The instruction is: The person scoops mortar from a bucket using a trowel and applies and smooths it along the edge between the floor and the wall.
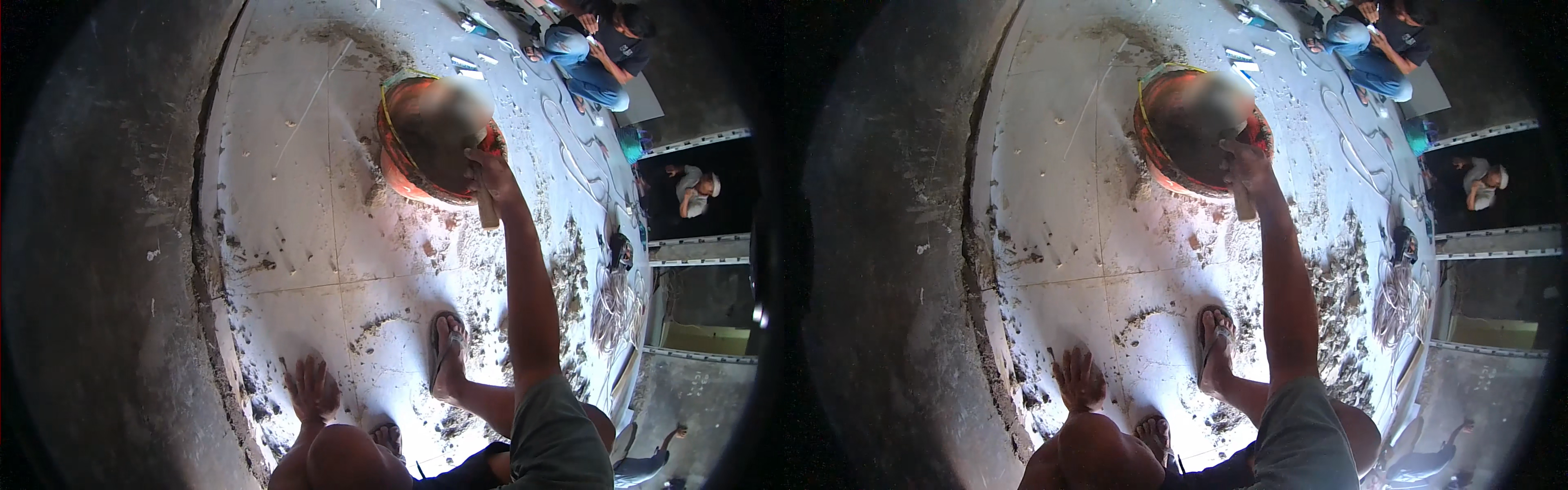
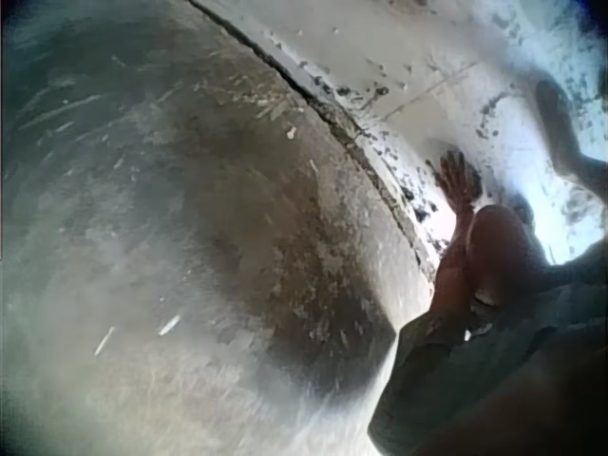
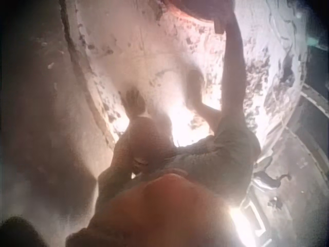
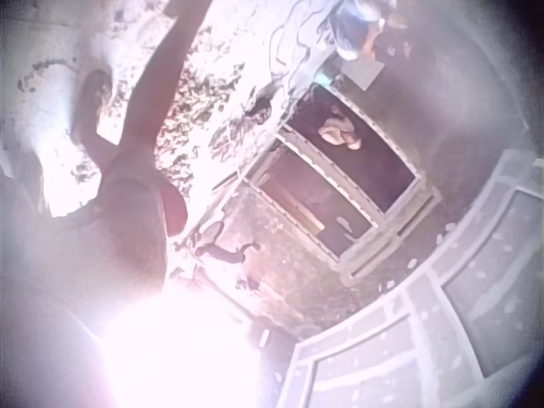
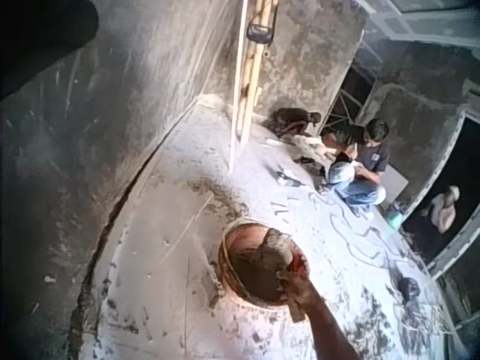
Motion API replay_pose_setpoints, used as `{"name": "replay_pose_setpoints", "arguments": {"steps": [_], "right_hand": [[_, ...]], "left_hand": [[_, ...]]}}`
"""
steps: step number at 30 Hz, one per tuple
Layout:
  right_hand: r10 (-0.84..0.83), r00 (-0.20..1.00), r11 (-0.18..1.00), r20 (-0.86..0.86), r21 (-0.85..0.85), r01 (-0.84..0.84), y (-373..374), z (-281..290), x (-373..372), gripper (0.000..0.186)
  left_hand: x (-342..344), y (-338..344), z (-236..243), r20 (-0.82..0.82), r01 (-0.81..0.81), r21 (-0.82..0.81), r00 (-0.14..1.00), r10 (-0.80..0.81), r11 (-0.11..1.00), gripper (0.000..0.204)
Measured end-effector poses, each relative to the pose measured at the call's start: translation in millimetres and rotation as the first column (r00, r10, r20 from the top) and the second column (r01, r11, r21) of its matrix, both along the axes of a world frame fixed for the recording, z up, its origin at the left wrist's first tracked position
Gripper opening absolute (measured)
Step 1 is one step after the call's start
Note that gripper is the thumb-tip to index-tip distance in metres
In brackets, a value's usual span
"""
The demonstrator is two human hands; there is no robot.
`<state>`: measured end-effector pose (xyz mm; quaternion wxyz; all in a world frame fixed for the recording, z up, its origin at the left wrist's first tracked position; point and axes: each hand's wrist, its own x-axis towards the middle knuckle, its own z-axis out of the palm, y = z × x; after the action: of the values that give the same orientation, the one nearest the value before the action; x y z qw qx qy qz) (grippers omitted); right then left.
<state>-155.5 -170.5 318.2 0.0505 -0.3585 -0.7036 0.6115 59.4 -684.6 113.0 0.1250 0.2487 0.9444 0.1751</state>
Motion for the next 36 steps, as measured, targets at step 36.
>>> {"name": "replay_pose_setpoints", "arguments": {"steps": [36], "right_hand": [[-0.176,0.977,0.704,-0.116,-0.709,0.043,-468,-95,34,0.024]], "left_hand": [[8,-16,-6,0.061,0.099,-0.124,0.994,-0.092,0.987,0.069]]}}
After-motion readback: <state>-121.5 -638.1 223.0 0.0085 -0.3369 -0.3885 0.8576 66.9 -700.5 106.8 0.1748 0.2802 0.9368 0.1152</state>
